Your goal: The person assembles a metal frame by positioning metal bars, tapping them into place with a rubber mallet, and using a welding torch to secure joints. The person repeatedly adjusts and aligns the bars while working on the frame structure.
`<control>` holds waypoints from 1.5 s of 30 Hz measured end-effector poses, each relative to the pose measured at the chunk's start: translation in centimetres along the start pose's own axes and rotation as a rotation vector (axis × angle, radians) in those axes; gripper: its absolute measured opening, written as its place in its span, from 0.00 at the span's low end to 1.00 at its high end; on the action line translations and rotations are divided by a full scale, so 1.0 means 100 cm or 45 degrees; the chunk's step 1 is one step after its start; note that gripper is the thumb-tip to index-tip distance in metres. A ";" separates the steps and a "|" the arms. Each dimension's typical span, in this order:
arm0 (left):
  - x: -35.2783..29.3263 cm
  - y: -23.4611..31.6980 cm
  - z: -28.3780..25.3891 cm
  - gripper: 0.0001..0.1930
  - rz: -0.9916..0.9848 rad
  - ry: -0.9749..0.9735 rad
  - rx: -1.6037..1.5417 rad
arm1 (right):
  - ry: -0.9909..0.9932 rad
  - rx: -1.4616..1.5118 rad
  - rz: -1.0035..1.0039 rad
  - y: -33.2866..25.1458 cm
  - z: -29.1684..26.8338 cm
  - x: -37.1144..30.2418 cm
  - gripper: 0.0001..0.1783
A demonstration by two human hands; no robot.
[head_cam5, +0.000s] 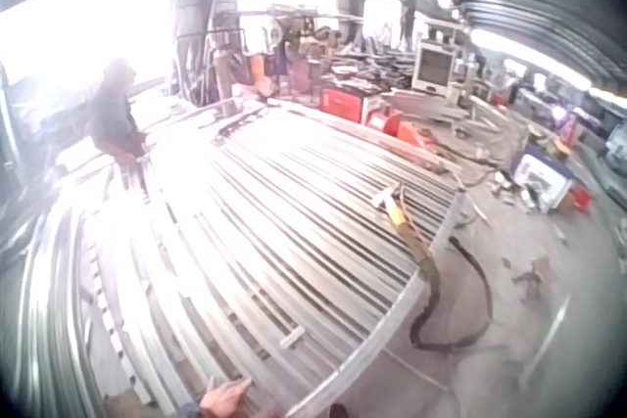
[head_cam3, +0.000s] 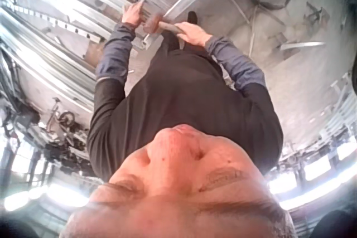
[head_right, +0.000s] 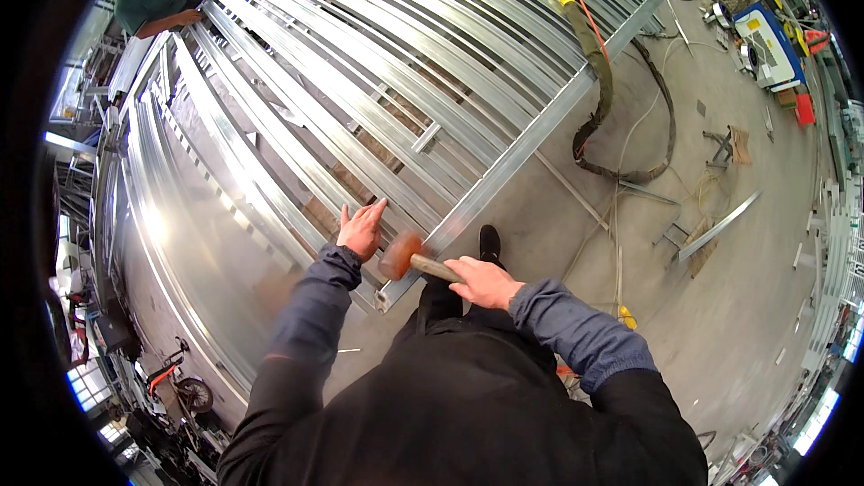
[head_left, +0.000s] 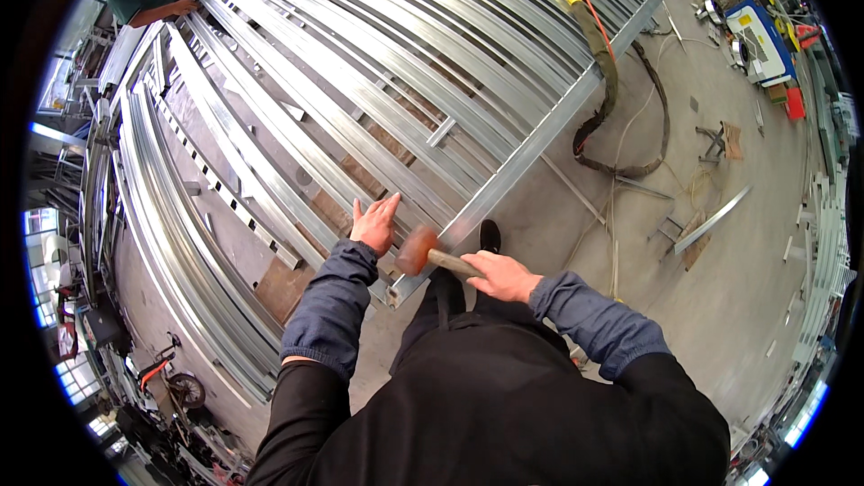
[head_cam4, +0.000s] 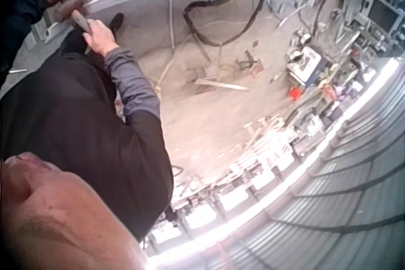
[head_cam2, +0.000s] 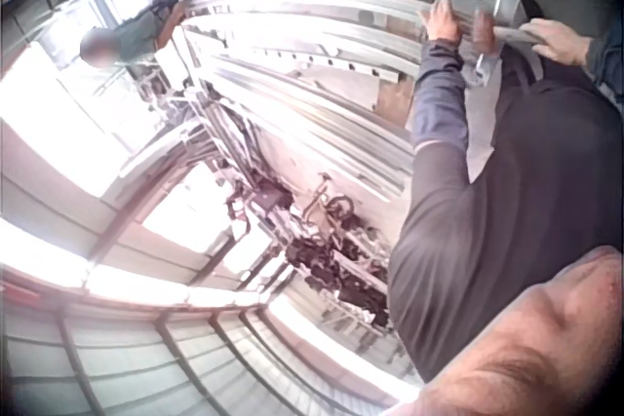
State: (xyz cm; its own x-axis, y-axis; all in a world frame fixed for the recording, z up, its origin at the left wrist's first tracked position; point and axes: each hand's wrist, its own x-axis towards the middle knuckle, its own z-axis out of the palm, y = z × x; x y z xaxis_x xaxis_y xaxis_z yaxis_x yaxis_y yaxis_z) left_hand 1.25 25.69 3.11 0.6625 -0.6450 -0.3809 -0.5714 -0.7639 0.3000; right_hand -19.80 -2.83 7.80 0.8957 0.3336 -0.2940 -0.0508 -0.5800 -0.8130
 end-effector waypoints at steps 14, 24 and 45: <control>0.014 0.007 -0.007 0.43 -0.030 -0.132 0.044 | 0.170 1.178 0.563 -0.022 -0.032 0.003 0.27; 0.011 0.005 0.000 0.39 -0.086 -0.047 -0.020 | 0.130 1.045 0.769 0.000 -0.031 0.021 0.25; 0.013 0.002 0.016 0.32 -0.072 0.300 -0.083 | 0.649 1.146 0.302 -0.073 -0.132 0.043 0.23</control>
State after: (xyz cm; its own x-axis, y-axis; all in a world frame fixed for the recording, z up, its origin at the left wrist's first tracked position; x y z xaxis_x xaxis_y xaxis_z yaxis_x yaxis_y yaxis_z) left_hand 1.22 24.74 1.31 0.7914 -0.5822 -0.1863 -0.5030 -0.7934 0.3427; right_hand -9.70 -6.98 19.13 0.8888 -0.1878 -0.4180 -0.3699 0.2442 -0.8964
